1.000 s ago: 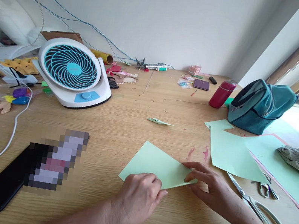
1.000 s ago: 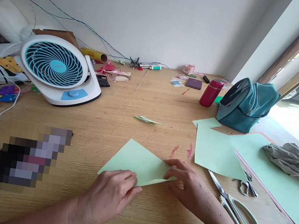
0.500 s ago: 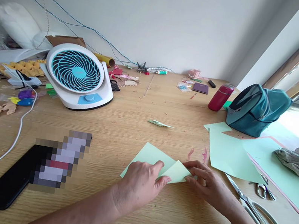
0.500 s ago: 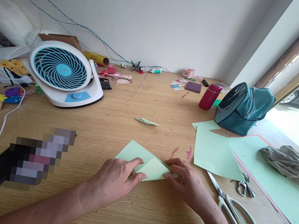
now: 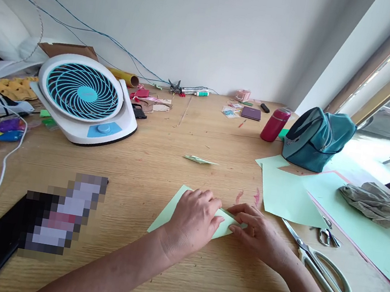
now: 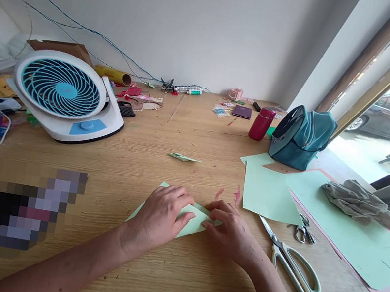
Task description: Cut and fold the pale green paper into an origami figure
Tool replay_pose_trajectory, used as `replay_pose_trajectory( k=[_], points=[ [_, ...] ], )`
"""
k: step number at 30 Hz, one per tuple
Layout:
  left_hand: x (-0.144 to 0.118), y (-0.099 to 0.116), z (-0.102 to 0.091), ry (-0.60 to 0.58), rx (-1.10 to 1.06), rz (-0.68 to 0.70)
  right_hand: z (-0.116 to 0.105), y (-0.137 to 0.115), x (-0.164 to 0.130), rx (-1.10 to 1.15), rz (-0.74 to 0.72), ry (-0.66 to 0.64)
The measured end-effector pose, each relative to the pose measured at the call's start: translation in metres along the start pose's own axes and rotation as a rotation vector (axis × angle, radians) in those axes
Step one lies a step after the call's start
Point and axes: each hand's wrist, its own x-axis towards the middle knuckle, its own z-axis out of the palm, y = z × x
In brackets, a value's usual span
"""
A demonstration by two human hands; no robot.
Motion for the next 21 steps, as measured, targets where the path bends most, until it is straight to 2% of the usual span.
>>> replay_pose_trajectory(
  k=[3,7,9,14,18,21],
  points=[
    [0.005,-0.013,0.007,-0.039,-0.202,-0.061,0.003,-0.002,0.0,0.056,0.01,0.022],
    [0.014,-0.035,0.016,-0.206,-0.435,-0.096,-0.001,-0.003,-0.002,0.086,0.018,-0.008],
    [0.017,-0.045,0.017,-0.27,-0.47,-0.108,-0.005,-0.002,-0.003,0.08,0.023,-0.016],
    [0.018,-0.059,0.013,-0.377,-0.616,-0.026,-0.014,0.004,-0.006,-0.051,0.072,0.025],
    [0.018,-0.061,0.01,-0.395,-0.613,-0.036,-0.017,0.004,-0.006,-0.101,0.165,-0.027],
    [0.019,-0.061,0.011,-0.394,-0.589,-0.049,-0.018,0.003,-0.006,-0.091,0.177,-0.05]
  ],
)
